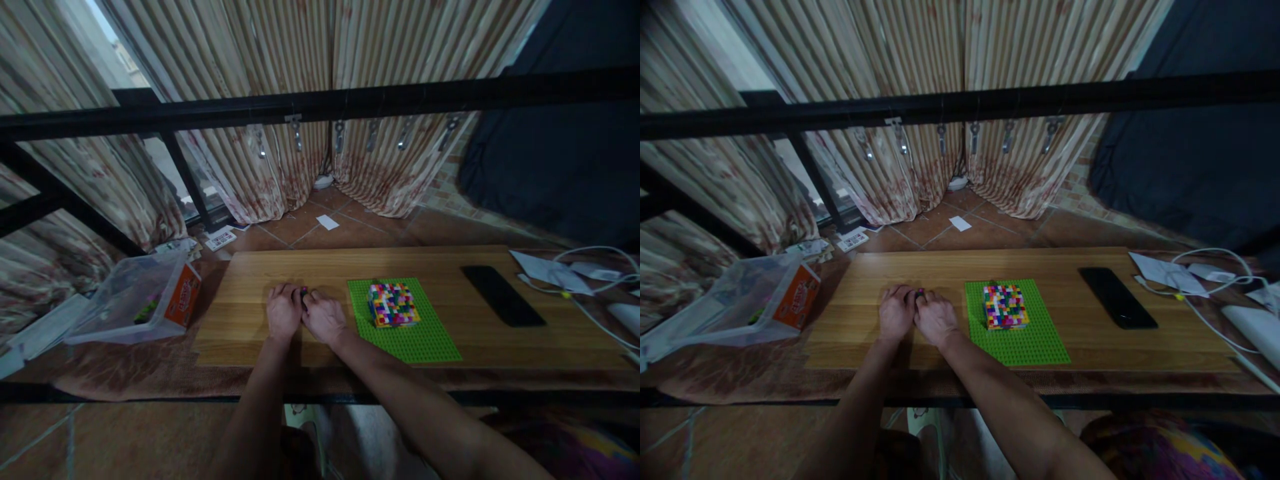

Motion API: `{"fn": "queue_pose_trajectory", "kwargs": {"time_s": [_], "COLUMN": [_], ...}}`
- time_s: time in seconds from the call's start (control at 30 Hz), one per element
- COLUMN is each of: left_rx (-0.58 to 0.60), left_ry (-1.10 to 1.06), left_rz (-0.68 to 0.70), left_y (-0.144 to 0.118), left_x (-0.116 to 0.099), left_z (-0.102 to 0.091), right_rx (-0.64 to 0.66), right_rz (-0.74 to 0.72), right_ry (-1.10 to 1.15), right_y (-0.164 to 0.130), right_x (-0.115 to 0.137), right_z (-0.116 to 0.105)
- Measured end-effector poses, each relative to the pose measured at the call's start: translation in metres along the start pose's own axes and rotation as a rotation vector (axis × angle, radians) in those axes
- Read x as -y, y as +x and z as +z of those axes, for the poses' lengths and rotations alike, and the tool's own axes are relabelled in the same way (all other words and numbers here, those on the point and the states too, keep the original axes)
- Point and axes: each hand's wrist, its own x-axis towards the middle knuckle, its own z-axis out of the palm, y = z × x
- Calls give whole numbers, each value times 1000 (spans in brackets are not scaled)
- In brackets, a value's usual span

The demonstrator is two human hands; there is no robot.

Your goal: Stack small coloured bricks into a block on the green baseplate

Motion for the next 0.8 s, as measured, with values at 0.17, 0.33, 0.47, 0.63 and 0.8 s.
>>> {"fn": "queue_pose_trajectory", "kwargs": {"time_s": [0.17, 0.33, 0.47, 0.63, 0.8], "left_rx": [-13, -3, 2, -7, 5], "left_ry": [-8, -6, -18, -43, -68], "left_rz": [13, 10, 10, 7, -32], "left_y": [0, 1, 1, 1, 2], "left_x": [1, 0, 0, 2, 4], "left_z": [0, -2, -3, -4, -6], "right_rx": [-6, -10, -16, -23, -50], "right_rz": [-4, -17, -35, -50, -52], "right_ry": [-2, 6, 14, 39, 104], "right_y": [0, 1, 2, 3, 3], "right_x": [-1, -2, -2, -2, -4], "right_z": [1, 3, 3, 3, 3]}}
